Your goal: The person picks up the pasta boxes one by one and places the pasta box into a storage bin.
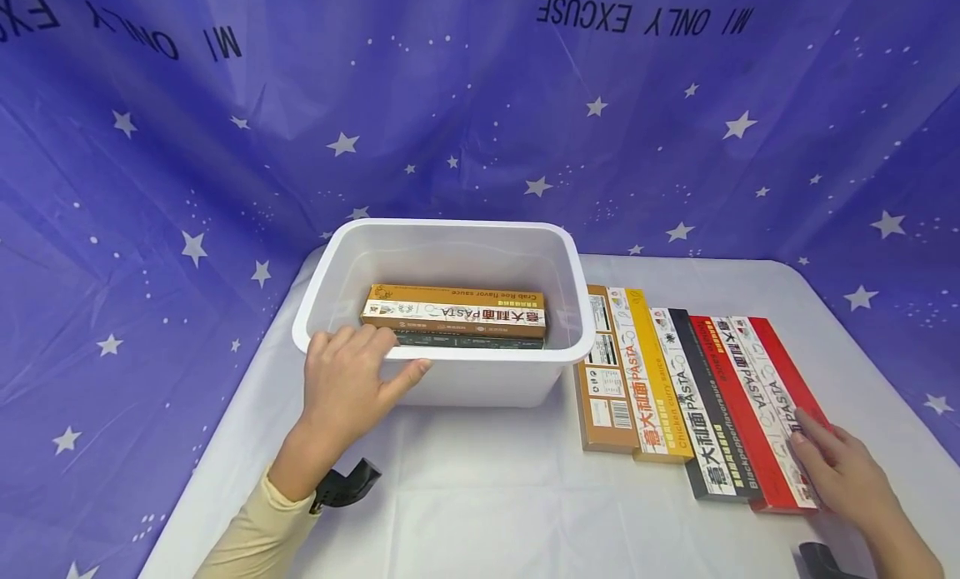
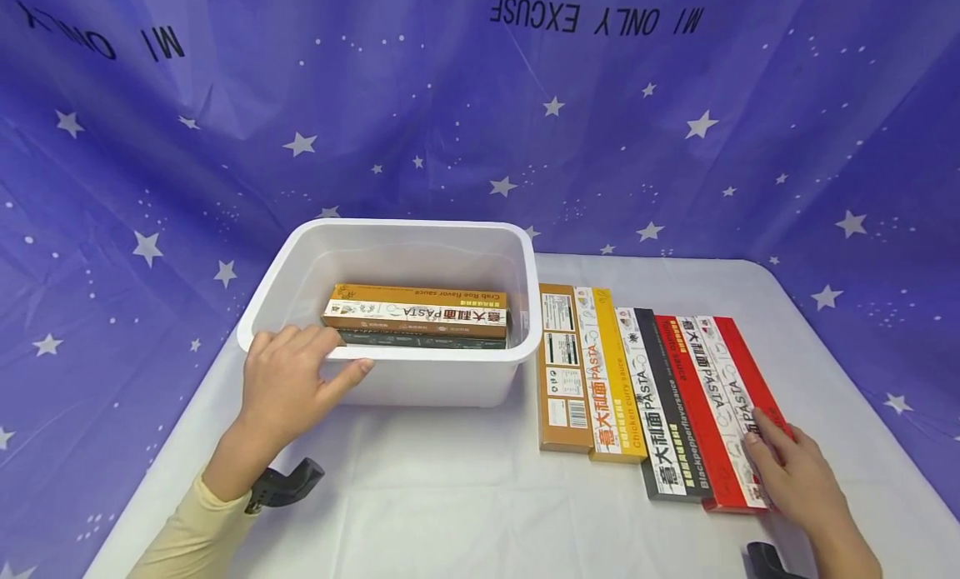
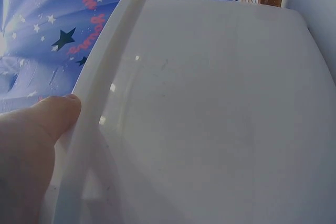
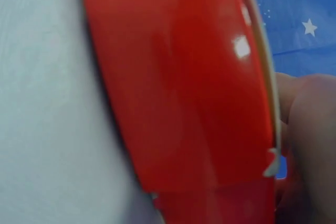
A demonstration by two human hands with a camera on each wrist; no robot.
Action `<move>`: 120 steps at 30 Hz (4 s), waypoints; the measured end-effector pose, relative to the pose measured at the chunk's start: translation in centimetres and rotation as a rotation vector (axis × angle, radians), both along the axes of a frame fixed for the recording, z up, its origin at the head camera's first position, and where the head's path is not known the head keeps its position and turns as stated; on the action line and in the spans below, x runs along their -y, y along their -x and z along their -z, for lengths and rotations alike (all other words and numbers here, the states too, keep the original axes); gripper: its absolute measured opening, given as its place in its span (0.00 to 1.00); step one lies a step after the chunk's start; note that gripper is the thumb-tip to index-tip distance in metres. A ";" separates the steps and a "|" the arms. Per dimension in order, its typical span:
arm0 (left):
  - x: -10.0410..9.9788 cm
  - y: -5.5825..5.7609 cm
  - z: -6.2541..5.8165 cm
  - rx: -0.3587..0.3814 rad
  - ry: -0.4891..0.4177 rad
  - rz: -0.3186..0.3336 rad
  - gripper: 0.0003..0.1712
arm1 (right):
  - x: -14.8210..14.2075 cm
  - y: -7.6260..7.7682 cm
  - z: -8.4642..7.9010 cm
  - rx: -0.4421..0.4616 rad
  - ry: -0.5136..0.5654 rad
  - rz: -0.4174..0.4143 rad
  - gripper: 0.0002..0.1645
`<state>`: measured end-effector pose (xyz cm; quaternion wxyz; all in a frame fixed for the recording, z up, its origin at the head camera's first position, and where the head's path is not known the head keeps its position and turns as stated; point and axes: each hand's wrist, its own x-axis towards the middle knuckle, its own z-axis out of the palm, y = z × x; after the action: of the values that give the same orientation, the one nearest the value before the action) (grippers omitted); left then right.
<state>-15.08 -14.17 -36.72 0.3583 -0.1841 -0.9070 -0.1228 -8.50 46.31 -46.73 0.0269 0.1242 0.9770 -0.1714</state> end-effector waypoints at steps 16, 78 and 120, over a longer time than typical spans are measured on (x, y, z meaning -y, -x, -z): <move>0.0 0.0 -0.1 -0.001 0.005 0.002 0.48 | -0.6 0.2 0.1 -0.013 -0.035 -0.006 0.42; 0.1 0.2 -0.1 -0.029 0.011 -0.001 0.47 | 0.9 4.9 -8.5 -0.311 -0.215 -0.110 0.38; 0.5 0.2 -0.3 -0.014 0.012 -0.008 0.48 | 24.9 18.2 -23.2 -0.379 -0.397 -1.026 0.37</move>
<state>-15.28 -14.71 -36.45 0.3640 -0.1832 -0.9060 -0.1146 -26.73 21.37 -23.55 -0.0926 -0.3952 0.9134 0.0309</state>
